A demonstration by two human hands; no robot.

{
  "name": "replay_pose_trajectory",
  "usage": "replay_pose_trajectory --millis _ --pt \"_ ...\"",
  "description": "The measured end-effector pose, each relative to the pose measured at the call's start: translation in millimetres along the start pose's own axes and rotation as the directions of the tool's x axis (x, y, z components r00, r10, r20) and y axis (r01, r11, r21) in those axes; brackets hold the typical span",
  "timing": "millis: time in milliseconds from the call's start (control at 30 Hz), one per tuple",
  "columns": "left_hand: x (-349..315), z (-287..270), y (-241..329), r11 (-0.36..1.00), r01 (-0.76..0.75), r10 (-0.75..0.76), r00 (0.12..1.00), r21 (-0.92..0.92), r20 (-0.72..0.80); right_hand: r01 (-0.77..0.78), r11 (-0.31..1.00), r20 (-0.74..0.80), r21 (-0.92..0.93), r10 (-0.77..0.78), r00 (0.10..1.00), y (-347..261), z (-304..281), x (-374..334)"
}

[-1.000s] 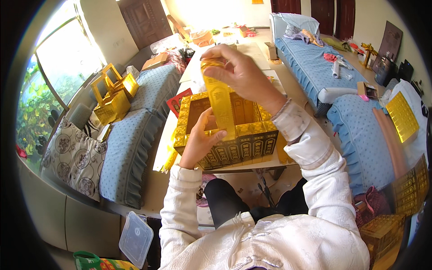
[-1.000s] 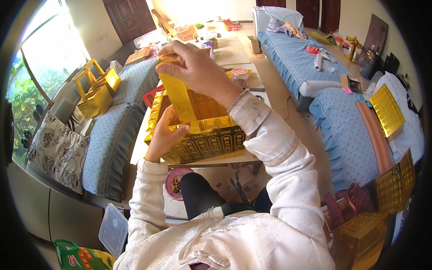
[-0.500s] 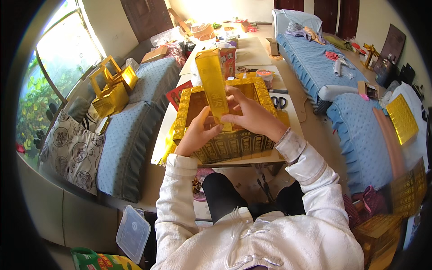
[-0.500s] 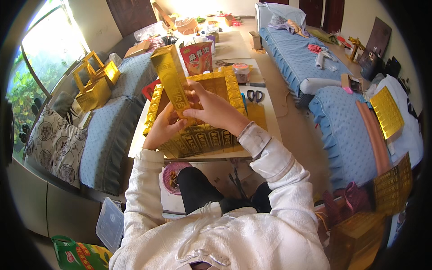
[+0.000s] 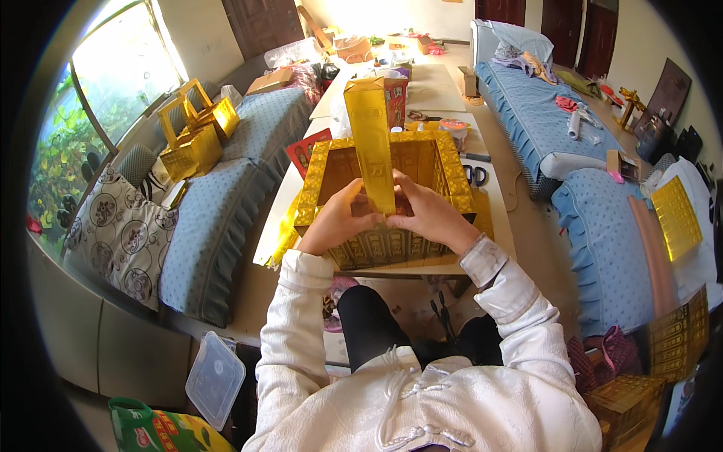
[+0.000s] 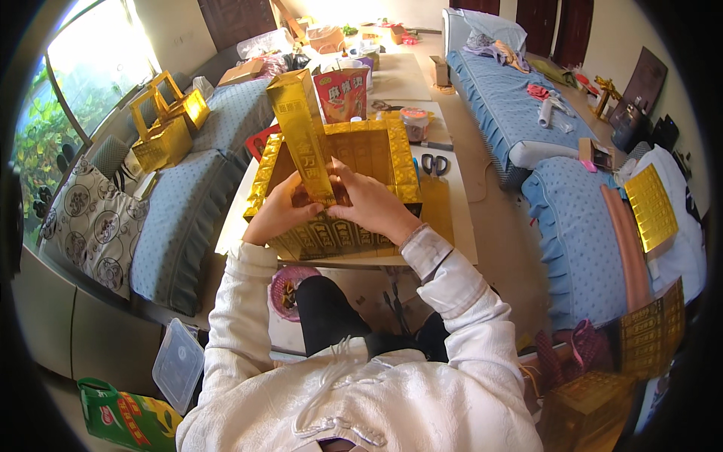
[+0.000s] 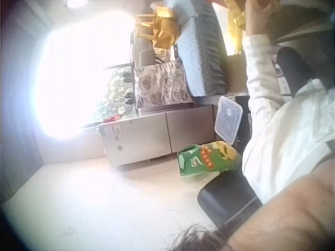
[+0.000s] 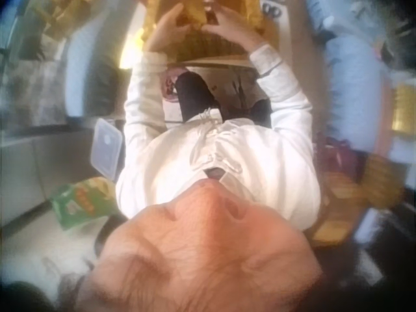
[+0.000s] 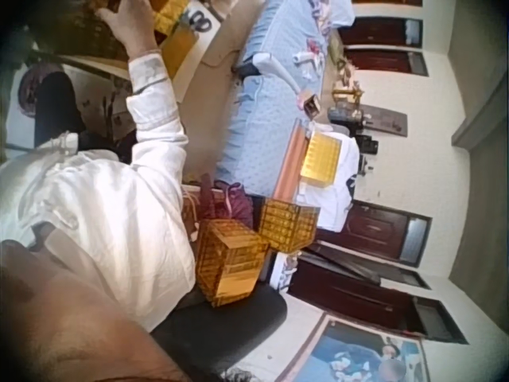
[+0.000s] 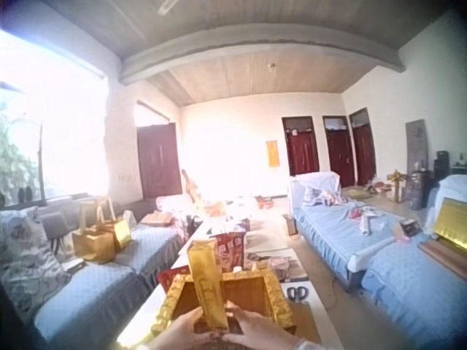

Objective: The person assembles a gold-patterned paper box by folding and taping its sides. They use scissors to trim excess paper and a tape dispenser to secure the flaps, then insert a smaller folded paper piece into the finished box.

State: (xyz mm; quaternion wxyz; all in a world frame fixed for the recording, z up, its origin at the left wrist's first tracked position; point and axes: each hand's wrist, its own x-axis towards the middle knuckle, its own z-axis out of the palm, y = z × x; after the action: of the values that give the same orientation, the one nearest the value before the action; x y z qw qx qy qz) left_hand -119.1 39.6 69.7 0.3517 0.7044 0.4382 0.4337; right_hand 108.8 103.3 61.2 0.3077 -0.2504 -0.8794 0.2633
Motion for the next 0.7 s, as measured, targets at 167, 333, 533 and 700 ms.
replay_pose_trajectory --millis 167,333,533,700 --pt "3.3 -1.8 7.2 0.994 0.042 -0.043 0.999 0.102 0.0 -0.013 0.998 0.033 0.056 0.011 0.999 4.0 -3.6 6.2" --pt "4.2 -5.2 1.9 0.993 0.023 -0.024 1.0 0.113 0.004 0.031 0.992 0.001 0.125 -0.031 1.0 9.0 -2.0 4.7" --pt "3.4 -4.0 7.9 0.999 0.051 -0.051 0.998 0.008 0.023 0.024 0.968 -0.017 0.249 -0.021 1.0 9.5 -2.7 4.3" --pt "-1.5 -12.3 6.6 0.978 0.151 -0.153 0.988 -0.147 -0.002 0.001 0.972 0.001 0.236 -0.001 1.0 7.0 -4.4 5.1"
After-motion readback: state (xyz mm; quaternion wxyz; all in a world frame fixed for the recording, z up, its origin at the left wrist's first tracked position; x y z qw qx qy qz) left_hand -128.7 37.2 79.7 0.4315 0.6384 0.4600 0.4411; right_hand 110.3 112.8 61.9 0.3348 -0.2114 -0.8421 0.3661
